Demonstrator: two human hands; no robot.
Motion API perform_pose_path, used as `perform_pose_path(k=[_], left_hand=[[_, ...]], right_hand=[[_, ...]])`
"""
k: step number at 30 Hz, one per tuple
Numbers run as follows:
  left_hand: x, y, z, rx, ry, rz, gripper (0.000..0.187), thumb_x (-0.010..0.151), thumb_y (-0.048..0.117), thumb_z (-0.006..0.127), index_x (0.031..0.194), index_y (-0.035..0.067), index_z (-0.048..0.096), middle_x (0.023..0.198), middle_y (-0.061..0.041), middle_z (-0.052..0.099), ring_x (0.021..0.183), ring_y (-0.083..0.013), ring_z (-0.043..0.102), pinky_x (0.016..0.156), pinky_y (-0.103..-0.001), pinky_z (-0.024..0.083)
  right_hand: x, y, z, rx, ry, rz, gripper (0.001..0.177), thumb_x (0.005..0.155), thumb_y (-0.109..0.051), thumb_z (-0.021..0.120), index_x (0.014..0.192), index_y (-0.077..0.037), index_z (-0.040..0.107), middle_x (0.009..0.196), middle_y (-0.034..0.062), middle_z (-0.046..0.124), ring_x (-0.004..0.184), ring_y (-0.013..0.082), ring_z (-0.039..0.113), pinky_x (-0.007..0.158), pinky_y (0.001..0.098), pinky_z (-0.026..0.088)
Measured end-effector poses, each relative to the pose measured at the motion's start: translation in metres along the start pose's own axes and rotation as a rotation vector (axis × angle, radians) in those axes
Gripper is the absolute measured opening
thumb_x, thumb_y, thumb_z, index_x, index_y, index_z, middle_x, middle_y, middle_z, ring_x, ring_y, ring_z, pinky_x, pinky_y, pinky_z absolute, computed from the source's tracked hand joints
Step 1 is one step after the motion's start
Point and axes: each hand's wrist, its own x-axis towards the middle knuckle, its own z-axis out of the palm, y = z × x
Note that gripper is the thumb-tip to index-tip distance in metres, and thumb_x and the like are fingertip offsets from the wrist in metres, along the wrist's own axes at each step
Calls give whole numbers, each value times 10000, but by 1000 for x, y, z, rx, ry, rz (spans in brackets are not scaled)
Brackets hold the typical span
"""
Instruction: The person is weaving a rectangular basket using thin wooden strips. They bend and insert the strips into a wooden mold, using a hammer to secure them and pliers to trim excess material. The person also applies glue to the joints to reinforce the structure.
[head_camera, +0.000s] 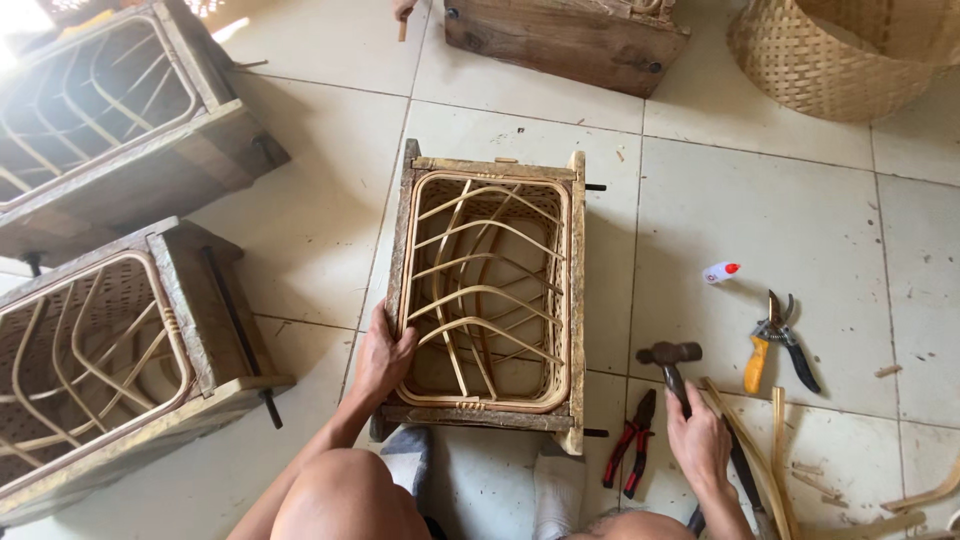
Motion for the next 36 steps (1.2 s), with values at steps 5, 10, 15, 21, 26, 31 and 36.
perform_pose_path(k=[5,10,15,21,26,31,36], left_hand=[[-3,4,-1,103,32,-54,681,868,292,690,1465,85,437,1092,-273,707,990,-418,702,879,-491,549],[-9,6,2,78,93,75,824,897,423,699,1554,79,340,1354,-295,571,1206,-420,603,979,-505,518],[-15,2,6,145,210,389,669,992,302,662,1537,14,401,1505,-268,505,1403,-385,492,1154,-507,409],[-2,15,4,213,216,641,483,989,132,637,1440,-14,545,1502,-231,544,1439,-375,479,1210,-496,348],[87,51,5,170,166,677,298,1059,150,594,1316,24,678,1369,-189,669,1330,-332,611,1197,-495,377],[171,109,16,229,108,747,270,1017,198,655,1207,22,731,1245,-157,726,1239,-301,656,1129,-458,442],[223,144,48,328,-136,603,293,1049,274,612,1245,89,724,1131,-132,771,866,-243,753,959,-399,573]], right_hand=[[22,40,47,-25,69,14,490,1007,-484,549,1364,-171,670,981,269,736,935,483,699,821,565,555],[48,58,71,39,109,32,477,1036,-483,536,1382,-178,660,1019,277,731,967,486,686,857,557,548],[46,76,81,-16,166,-58,463,999,-400,597,1377,-137,650,1144,236,664,1011,395,678,835,493,572],[-28,71,74,90,111,13,528,955,-364,600,1430,-135,616,1280,169,648,981,317,688,836,494,618],[-94,22,73,-135,-137,107,876,785,-611,777,1456,-115,509,1233,183,593,1102,329,620,823,469,597],[-97,-2,77,-103,-190,240,1075,731,-640,771,1564,-84,381,1211,172,583,1030,300,676,799,399,626],[-72,32,90,26,-196,275,911,733,-489,787,1450,-31,460,1156,205,640,963,309,687,816,401,577]])
